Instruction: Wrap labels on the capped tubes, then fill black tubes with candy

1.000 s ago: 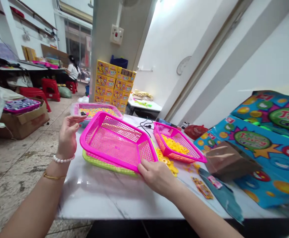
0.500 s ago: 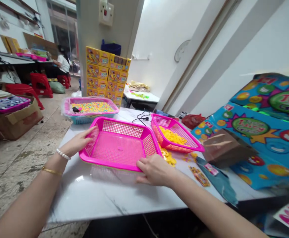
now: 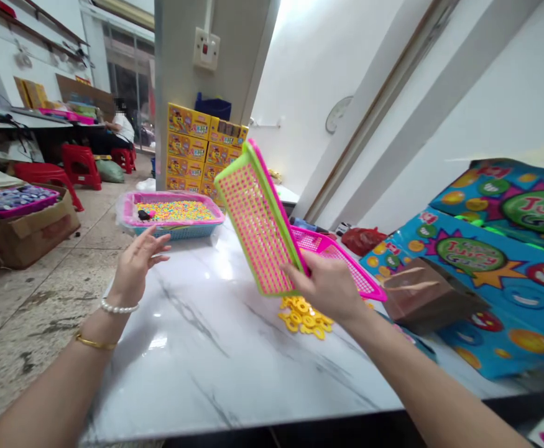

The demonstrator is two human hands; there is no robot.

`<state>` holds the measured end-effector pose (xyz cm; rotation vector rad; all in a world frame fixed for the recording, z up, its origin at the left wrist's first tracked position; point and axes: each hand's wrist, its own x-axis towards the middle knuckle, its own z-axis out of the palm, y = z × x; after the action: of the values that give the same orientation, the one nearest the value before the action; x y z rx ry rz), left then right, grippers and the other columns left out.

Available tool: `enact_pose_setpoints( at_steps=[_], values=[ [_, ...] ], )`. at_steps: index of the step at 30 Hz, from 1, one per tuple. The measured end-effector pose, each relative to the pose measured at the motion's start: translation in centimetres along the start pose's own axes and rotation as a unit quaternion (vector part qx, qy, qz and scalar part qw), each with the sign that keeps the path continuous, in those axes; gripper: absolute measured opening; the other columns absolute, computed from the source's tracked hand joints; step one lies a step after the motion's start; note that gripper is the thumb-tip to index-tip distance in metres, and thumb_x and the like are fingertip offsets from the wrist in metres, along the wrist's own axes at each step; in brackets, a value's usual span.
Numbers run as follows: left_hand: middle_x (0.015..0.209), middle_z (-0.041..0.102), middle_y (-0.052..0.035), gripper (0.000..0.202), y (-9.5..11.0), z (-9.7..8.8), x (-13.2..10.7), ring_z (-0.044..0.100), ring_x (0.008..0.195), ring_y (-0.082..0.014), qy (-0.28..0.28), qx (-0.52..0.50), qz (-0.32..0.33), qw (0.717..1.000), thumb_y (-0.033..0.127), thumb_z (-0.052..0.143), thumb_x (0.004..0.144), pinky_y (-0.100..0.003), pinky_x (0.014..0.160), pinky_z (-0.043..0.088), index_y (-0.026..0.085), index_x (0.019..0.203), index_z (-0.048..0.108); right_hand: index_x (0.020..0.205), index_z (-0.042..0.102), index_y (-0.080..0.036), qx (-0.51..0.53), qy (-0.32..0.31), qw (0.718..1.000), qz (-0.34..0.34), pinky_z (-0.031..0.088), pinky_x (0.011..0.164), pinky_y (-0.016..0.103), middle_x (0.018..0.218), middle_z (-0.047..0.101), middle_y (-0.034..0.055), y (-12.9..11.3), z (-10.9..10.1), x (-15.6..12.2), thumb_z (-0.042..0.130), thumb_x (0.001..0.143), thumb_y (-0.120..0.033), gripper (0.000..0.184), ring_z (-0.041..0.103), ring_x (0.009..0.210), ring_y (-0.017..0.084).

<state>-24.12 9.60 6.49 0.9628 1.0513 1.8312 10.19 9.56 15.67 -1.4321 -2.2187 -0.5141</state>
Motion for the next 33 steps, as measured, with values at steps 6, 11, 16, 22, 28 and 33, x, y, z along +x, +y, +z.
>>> enact_pose_setpoints(
  at_steps=[6, 11, 16, 22, 28, 33],
  values=[
    [0.097, 0.079, -0.0086, 0.057, -2.8, 1.7, -2.5, 0.071, 0.071, -0.0175, -0.152, 0.292, 0.134, 0.935, 0.042, 0.064, 0.087, -0.030, 0.068, 0.056, 0.016, 0.136, 0.054, 0.112, 0.070, -0.013, -0.119, -0.086, 0.975, 0.166, 0.046, 0.067, 0.033, 0.099, 0.074, 0.0175, -2.6, 3.5, 13.8, 0.064, 0.084, -0.044, 0.042, 0.070, 0.088, 0.030],
    [0.095, 0.079, -0.0044, 0.043, -3.6, 2.2, -3.8, 0.072, 0.071, -0.0172, -0.217, 0.416, 0.237, 0.851, 0.029, 0.058, 0.092, -0.030, 0.067, 0.056, 0.017, 0.133, 0.054, 0.104, 0.075, -0.012, -0.084, -0.111, 0.977, 0.162, 0.049, 0.073, 0.030, 0.103, 0.075, 0.0183, -4.5, 10.4, 19.7, 0.069, 0.081, -0.054, 0.048, 0.071, 0.094, 0.028],
    [0.098, 0.079, -0.0044, 0.044, -3.1, 2.5, -4.3, 0.073, 0.076, -0.0178, -0.231, 0.426, 0.259, 0.836, 0.029, 0.060, 0.092, -0.030, 0.071, 0.057, 0.018, 0.134, 0.052, 0.109, 0.075, -0.017, -0.044, -0.039, 0.989, 0.135, 0.046, 0.074, 0.031, 0.099, 0.077, 0.0159, -6.0, 13.2, 17.3, 0.036, 0.099, -0.057, 0.057, 0.071, 0.092, 0.026],
    [0.092, 0.079, -0.0047, 0.039, -2.2, 2.4, -4.2, 0.074, 0.073, -0.0181, -0.247, 0.415, 0.244, 0.841, 0.029, 0.060, 0.093, -0.029, 0.071, 0.056, 0.015, 0.129, 0.058, 0.094, 0.079, -0.019, 0.012, -0.096, 0.989, 0.113, 0.045, 0.070, 0.028, 0.082, 0.077, 0.0092, -4.9, 13.9, 8.0, 0.053, 0.093, -0.049, 0.040, 0.070, 0.078, 0.022],
    [0.086, 0.079, -0.0072, 0.038, -2.7, 2.2, -3.2, 0.074, 0.072, -0.0207, -0.231, 0.428, 0.262, 0.834, 0.030, 0.064, 0.090, -0.030, 0.069, 0.052, 0.014, 0.125, 0.064, 0.137, 0.062, -0.017, 0.054, -0.191, 0.956, 0.215, 0.049, 0.061, 0.029, 0.068, 0.074, 0.0025, -1.8, 16.2, 1.5, 0.064, 0.086, -0.035, 0.054, 0.061, 0.048, 0.016],
    [0.086, 0.078, -0.0049, 0.037, -3.1, 2.3, -2.7, 0.071, 0.073, -0.0186, -0.248, 0.425, 0.261, 0.831, 0.033, 0.061, 0.091, -0.030, 0.076, 0.050, 0.016, 0.123, 0.065, 0.104, 0.077, -0.013, 0.041, -0.154, 0.947, 0.280, 0.050, 0.073, 0.031, 0.079, 0.075, 0.0083, -0.6, 16.9, -3.1, 0.042, 0.097, -0.041, 0.046, 0.067, 0.070, 0.020]
  ],
)
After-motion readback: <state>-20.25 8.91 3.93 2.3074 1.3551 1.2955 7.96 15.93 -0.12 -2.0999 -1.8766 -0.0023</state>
